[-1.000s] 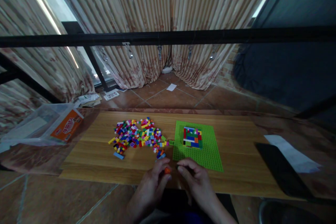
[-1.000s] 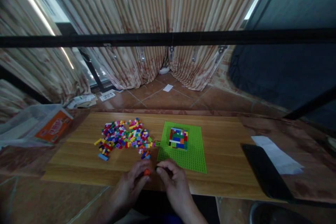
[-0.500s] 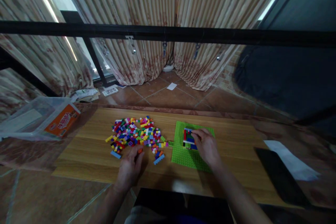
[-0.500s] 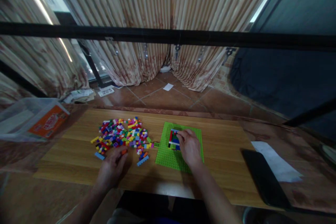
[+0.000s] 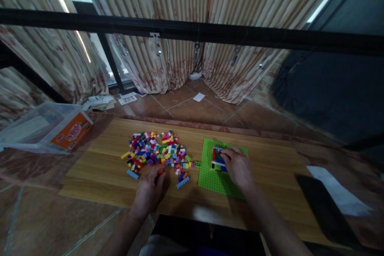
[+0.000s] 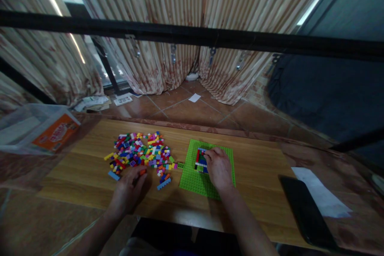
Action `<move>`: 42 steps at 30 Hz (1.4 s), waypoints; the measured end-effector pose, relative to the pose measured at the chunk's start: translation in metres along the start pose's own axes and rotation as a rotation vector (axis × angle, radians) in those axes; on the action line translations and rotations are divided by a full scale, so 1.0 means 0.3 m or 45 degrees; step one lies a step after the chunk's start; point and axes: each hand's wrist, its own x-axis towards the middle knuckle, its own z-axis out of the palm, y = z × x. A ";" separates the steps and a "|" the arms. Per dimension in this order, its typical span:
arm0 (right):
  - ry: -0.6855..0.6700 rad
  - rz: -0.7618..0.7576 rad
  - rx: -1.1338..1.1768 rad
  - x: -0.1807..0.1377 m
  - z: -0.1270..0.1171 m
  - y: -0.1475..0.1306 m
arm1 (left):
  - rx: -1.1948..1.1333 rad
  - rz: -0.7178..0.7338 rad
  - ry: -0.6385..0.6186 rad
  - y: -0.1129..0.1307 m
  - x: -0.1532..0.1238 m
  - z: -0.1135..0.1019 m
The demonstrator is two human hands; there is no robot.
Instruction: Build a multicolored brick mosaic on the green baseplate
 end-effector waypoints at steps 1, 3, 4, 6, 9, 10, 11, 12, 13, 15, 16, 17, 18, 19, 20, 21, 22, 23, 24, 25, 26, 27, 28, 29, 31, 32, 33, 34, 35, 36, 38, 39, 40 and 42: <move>0.009 0.022 0.013 0.001 0.001 0.000 | 0.000 -0.002 0.004 -0.001 -0.001 0.001; 0.029 0.074 0.039 0.004 0.003 0.000 | 0.003 -0.008 0.001 -0.004 -0.003 0.003; 0.037 0.100 0.048 0.005 0.004 0.000 | 0.003 -0.012 -0.004 -0.006 -0.005 0.004; 0.052 0.140 0.056 0.005 0.007 0.001 | -0.002 -0.017 -0.013 -0.010 -0.007 0.006; 0.055 0.157 0.079 0.002 0.010 0.004 | -0.008 -0.025 -0.026 -0.013 -0.008 0.008; 0.053 0.163 0.095 0.000 0.010 0.005 | -0.006 -0.030 -0.024 -0.014 -0.007 0.009; 0.052 0.172 0.115 -0.002 0.009 0.007 | -0.004 -0.034 -0.023 -0.013 -0.007 0.010; 0.052 0.188 0.136 -0.003 0.007 0.009 | -0.002 -0.036 -0.021 -0.013 -0.006 0.010; 0.060 0.208 0.151 -0.003 0.004 0.012 | -0.002 -0.034 -0.018 -0.013 -0.006 0.011; 0.108 0.241 0.153 0.000 -0.001 0.019 | -0.009 -0.027 -0.012 -0.011 -0.005 0.011; 0.140 0.242 0.138 0.004 -0.003 0.023 | -0.016 -0.024 -0.012 -0.010 -0.005 0.011; 0.173 0.234 0.116 0.009 -0.003 0.027 | -0.021 -0.024 -0.009 -0.009 -0.005 0.010; 0.198 0.221 0.091 0.015 0.000 0.032 | -0.024 -0.027 -0.003 -0.008 -0.005 0.010; 0.209 0.205 0.067 0.021 0.004 0.036 | -0.025 -0.030 0.001 -0.007 -0.004 0.009; 0.207 0.196 0.045 0.027 0.010 0.040 | -0.024 -0.031 0.005 -0.006 -0.004 0.009; 0.194 0.195 0.027 0.031 0.017 0.044 | -0.023 -0.031 0.009 -0.006 -0.004 0.008; 0.175 0.202 0.012 0.034 0.025 0.047 | -0.023 -0.030 0.008 -0.005 -0.004 0.008; 0.152 0.210 0.004 0.035 0.033 0.051 | -0.023 -0.029 0.002 -0.005 -0.003 0.008; 0.130 0.219 0.004 0.035 0.041 0.054 | -0.025 -0.031 -0.008 -0.004 -0.003 0.007; 0.111 0.227 0.011 0.033 0.048 0.057 | -0.029 -0.033 -0.019 -0.003 -0.004 0.007; 0.096 0.232 0.024 0.030 0.053 0.059 | -0.034 -0.036 -0.026 -0.002 -0.004 0.007; 0.083 0.233 0.040 0.027 0.058 0.061 | -0.039 -0.037 -0.030 -0.001 -0.004 0.006; 0.075 0.233 0.055 0.023 0.062 0.063 | -0.044 -0.037 -0.030 0.001 -0.003 0.005; 0.072 0.232 0.065 0.020 0.065 0.065 | -0.048 -0.035 -0.027 0.003 -0.003 0.004; 0.078 0.225 0.069 0.014 0.069 0.067 | -0.050 -0.032 -0.029 0.007 -0.002 0.001; 0.085 0.219 0.065 0.012 0.071 0.067 | -0.048 -0.033 -0.036 0.009 -0.001 -0.001; 0.090 0.211 0.059 0.011 0.073 0.067 | -0.046 -0.035 -0.046 0.010 0.000 -0.002; 0.093 0.202 0.052 0.011 0.075 0.067 | -0.044 -0.038 -0.053 0.011 0.000 -0.002; 0.093 0.192 0.047 0.011 0.076 0.066 | -0.044 -0.040 -0.055 0.012 0.001 -0.003; 0.092 0.185 0.041 0.011 0.077 0.065 | -0.043 -0.041 -0.052 0.013 0.001 -0.003; 0.094 0.173 0.031 0.012 0.078 0.062 | -0.042 -0.043 -0.040 0.013 0.001 -0.002; 0.098 0.169 0.028 0.013 0.078 0.061 | -0.042 -0.043 -0.035 0.013 0.001 -0.001; 0.102 0.166 0.027 0.013 0.077 0.059 | -0.043 -0.043 -0.033 0.013 0.001 -0.001; 0.104 0.157 0.032 0.014 0.076 0.055 | -0.051 -0.045 -0.035 0.012 0.000 0.000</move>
